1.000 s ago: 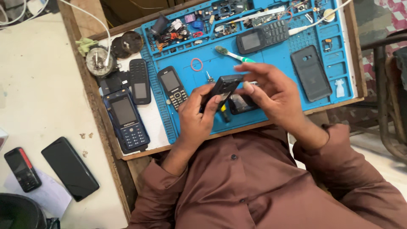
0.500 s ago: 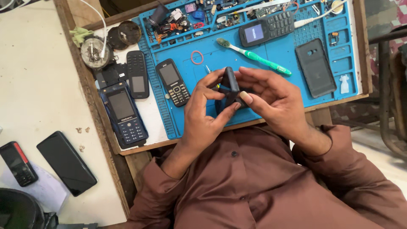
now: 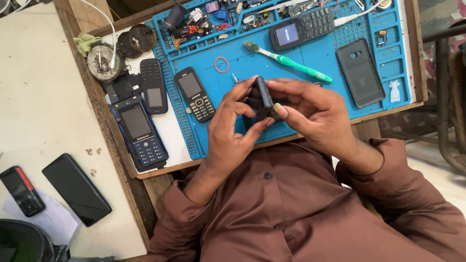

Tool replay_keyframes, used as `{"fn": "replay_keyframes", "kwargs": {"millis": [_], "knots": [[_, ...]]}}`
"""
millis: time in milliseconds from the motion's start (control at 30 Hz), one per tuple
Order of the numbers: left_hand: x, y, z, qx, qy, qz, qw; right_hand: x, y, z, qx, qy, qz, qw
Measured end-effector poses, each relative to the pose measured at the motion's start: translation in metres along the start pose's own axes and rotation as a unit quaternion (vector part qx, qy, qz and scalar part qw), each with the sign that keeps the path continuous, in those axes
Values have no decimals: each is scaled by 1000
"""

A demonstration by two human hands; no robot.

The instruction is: The person cleans the back of a black mobile phone with a toothbrush, then removes the back cover to reveal the internal components. The person continues to clean the phone's interior with the toothbrush and a screwdriver.

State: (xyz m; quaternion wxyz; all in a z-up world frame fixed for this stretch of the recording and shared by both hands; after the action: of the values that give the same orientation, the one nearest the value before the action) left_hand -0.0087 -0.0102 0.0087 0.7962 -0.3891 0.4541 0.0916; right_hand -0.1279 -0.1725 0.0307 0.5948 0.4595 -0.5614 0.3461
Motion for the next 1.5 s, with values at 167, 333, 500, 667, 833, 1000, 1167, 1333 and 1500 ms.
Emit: {"fn": "replay_keyframes", "kwargs": {"millis": [167,333,500,667,833,1000,1167,1333,1500], "knots": [[0,-1,0,2,-5,-4,1000,0,0,2,-18,54,2,998],[-1,-2,1,4,-12,-18,1000,0,-1,2,0,51,34,998],[-1,-2,1,2,-27,-54,998,5,0,-1,37,-24,38,998],[-1,0,1,-11,5,-72,997,16,8,-7,39,-7,41,998],[-6,2,0,22,-47,-93,994,22,11,-8,6,115,82,990],[-13,6,-4,54,-27,-89,994,25,10,1,-75,227,87,967],[-10,4,3,18,77,-37,996,31,10,0,-52,229,153,960],[-12,9,8,47,190,32,980,35,7,5,-22,277,249,928],[-11,7,10,79,250,48,964,36,5,6,-26,294,277,915]]}}
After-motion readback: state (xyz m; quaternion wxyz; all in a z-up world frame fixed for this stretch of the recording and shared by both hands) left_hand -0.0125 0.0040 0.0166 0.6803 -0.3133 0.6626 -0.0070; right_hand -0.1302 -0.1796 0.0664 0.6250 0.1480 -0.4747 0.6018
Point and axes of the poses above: each hand's wrist, its own y-axis away from the middle knuckle, its own z-axis out of the back of the hand, x = y × z, the point moved 1 cm from there along -y, towards the middle knuckle, and after that the axes turned 12 degrees about -z, right-handed, at the moved point
